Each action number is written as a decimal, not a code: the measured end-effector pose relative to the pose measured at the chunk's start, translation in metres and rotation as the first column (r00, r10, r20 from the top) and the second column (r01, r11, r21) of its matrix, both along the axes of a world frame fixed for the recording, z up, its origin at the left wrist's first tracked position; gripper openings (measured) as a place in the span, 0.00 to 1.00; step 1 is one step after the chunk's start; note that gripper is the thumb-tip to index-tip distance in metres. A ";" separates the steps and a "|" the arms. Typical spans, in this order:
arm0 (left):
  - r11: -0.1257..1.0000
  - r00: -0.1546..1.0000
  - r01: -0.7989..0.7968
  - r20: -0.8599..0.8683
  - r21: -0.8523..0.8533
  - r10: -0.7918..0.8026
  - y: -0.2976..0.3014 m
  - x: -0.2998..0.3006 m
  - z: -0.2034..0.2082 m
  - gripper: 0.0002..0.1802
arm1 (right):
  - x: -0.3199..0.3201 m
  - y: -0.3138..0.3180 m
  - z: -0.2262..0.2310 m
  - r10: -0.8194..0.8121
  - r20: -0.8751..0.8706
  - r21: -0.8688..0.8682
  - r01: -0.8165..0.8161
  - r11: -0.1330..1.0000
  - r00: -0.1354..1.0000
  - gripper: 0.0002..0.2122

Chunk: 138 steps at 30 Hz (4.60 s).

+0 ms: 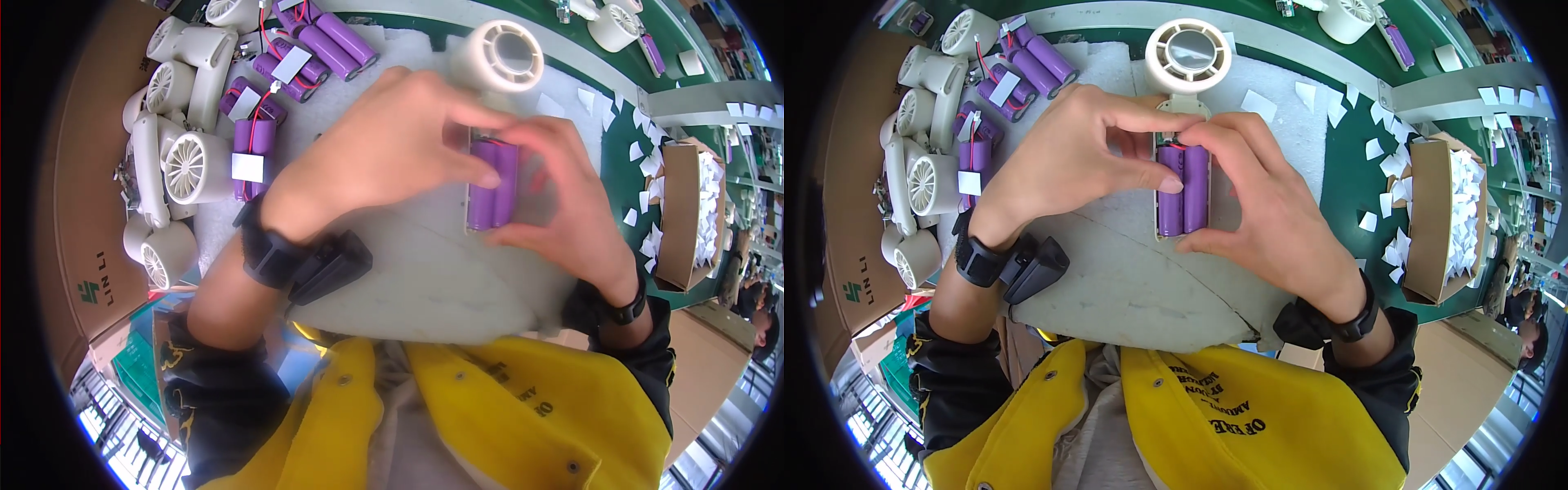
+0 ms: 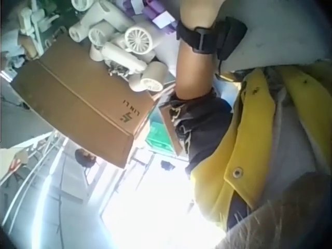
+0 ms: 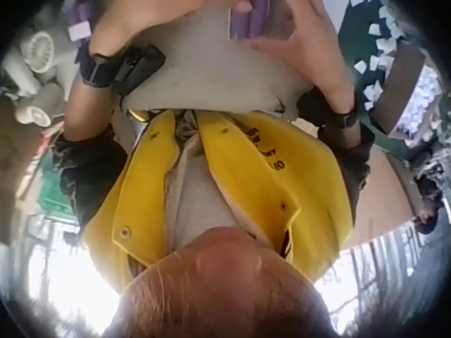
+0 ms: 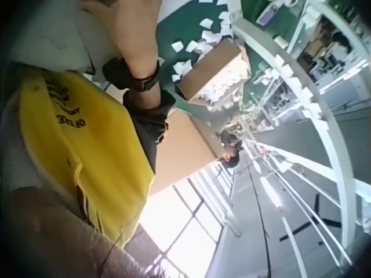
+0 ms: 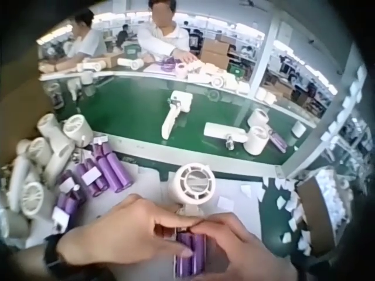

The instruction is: The person connects a battery pack to a circuit board, fits them into a fan housing, and then removes them to repeat the process.

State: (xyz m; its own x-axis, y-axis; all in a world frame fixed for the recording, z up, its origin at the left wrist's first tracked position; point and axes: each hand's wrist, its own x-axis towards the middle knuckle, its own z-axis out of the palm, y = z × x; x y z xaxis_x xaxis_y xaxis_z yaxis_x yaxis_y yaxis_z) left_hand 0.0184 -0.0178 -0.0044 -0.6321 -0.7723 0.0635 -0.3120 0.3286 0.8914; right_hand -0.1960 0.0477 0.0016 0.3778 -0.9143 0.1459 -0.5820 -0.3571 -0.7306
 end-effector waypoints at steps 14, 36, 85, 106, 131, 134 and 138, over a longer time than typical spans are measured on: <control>0.996 0.998 0.061 0.019 -0.065 -0.060 0.002 -0.006 -0.001 0.25 | -0.011 0.002 0.004 0.152 -0.181 -0.173 -0.183 0.968 0.972 0.33; 0.960 0.992 -0.098 -0.099 -0.261 0.074 -0.006 -0.019 -0.025 0.24 | -0.140 -0.206 -0.010 -0.385 -0.592 -0.573 -0.034 0.819 0.708 0.26; 0.467 0.666 -0.650 -0.154 -0.600 0.730 -0.025 -0.009 -0.007 0.33 | -0.012 -0.096 0.039 0.024 -0.531 -0.403 -0.276 0.873 0.847 0.08; 0.997 0.687 0.065 -0.723 -0.042 -0.075 0.020 -0.015 0.024 0.20 | 0.004 -0.007 0.012 -0.044 0.114 -0.480 0.094 0.872 0.992 0.23; 0.991 0.990 0.132 -0.053 0.007 -0.132 -0.001 0.008 0.003 0.18 | 0.001 -0.009 -0.014 -0.094 0.038 -0.412 0.102 0.906 0.995 0.15; 0.990 0.985 0.143 -0.098 -0.016 -0.144 -0.001 0.007 -0.001 0.18 | 0.004 -0.009 -0.012 -0.053 0.027 -0.452 0.060 0.890 0.998 0.15; 0.982 0.976 0.173 -0.122 -0.071 -0.181 0.000 0.005 -0.004 0.18 | 0.007 -0.007 -0.012 -0.001 0.023 -0.408 0.010 0.913 1.000 0.14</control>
